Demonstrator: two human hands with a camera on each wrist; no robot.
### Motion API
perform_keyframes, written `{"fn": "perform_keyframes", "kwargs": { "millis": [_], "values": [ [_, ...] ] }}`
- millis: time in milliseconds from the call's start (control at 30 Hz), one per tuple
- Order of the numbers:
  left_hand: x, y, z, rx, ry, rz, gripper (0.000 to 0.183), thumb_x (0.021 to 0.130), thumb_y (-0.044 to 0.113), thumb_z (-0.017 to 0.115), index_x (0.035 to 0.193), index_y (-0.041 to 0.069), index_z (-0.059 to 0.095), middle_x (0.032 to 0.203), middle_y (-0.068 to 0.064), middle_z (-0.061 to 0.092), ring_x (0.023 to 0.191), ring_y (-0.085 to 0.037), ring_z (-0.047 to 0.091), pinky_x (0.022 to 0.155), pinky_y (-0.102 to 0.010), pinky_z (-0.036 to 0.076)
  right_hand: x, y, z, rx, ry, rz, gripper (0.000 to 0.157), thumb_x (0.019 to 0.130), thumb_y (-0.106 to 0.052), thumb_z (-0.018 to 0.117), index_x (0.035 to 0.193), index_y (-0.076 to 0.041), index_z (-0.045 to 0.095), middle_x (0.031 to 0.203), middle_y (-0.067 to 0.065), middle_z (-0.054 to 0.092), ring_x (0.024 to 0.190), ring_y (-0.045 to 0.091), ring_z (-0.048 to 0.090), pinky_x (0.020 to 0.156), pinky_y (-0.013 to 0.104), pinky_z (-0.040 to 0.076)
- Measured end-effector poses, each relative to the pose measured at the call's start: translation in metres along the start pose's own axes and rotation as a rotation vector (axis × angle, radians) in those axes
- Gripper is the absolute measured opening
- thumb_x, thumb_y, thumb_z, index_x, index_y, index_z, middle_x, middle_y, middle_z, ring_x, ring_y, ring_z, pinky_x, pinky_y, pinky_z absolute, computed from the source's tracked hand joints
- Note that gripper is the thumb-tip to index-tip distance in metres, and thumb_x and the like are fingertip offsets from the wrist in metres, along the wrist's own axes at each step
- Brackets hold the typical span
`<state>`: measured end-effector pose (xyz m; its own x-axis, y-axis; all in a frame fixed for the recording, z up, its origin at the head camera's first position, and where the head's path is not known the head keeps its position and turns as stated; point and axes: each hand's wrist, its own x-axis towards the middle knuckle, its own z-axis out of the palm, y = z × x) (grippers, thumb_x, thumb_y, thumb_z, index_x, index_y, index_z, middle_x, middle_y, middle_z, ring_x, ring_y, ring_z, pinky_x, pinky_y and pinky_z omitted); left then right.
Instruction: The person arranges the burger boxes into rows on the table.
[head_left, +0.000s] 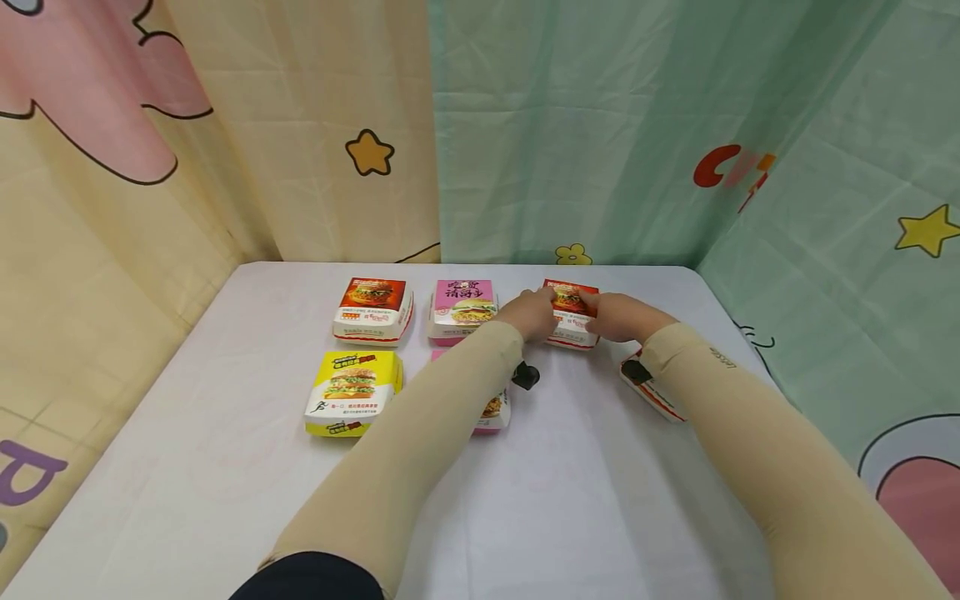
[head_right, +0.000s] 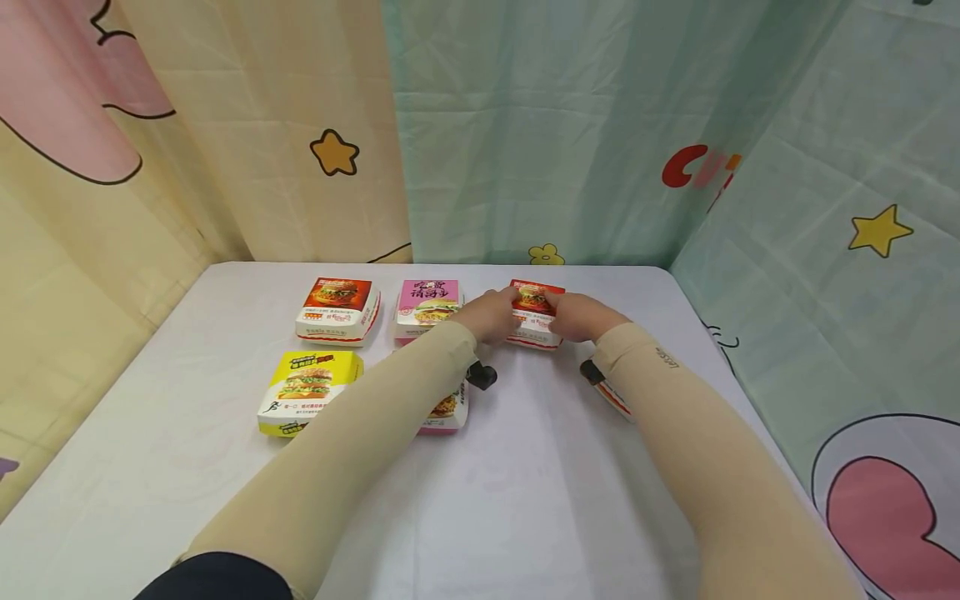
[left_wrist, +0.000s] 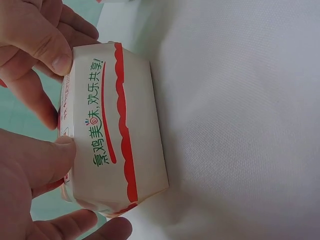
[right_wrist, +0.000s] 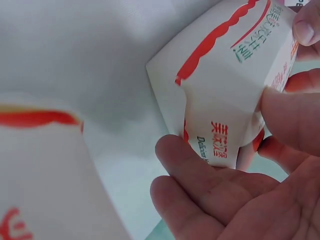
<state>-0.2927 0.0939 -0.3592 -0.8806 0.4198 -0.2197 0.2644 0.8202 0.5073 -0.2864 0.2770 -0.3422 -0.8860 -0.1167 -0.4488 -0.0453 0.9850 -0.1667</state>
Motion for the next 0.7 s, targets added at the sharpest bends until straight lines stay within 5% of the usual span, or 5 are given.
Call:
{"fn": "perform_keyframes", "kwargs": {
  "millis": [467,700],
  "values": [
    [0.0026,-0.003,0.0017,-0.101,-0.003,-0.072,0.06,0.107,0.03,0.06,0.161,0.02,0.037,0.157,-0.016,0.047,0.132,-0.028,0.054,0.115,-0.048,0.047,0.0028,-0.0066,0.0028,0.085,0.015,0.006,0.074,0.109,-0.023,0.052,0.17,-0.013,0.011,0.169,0.025,0.03,0.151,0.044,0.036,0.127,0.063,0.027],
    [0.0016,-0.0046,-0.0009,-0.101,-0.005,-0.052,0.064,0.107,0.027,0.057,0.166,0.019,0.031,0.165,-0.017,0.042,0.148,-0.03,0.046,0.122,-0.049,0.041,0.0084,-0.0068,0.0033,0.073,0.028,-0.01,0.071,0.109,-0.018,0.048,0.17,-0.014,0.012,0.169,0.027,0.03,0.152,0.046,0.035,0.127,0.062,0.027]
  ]
}}
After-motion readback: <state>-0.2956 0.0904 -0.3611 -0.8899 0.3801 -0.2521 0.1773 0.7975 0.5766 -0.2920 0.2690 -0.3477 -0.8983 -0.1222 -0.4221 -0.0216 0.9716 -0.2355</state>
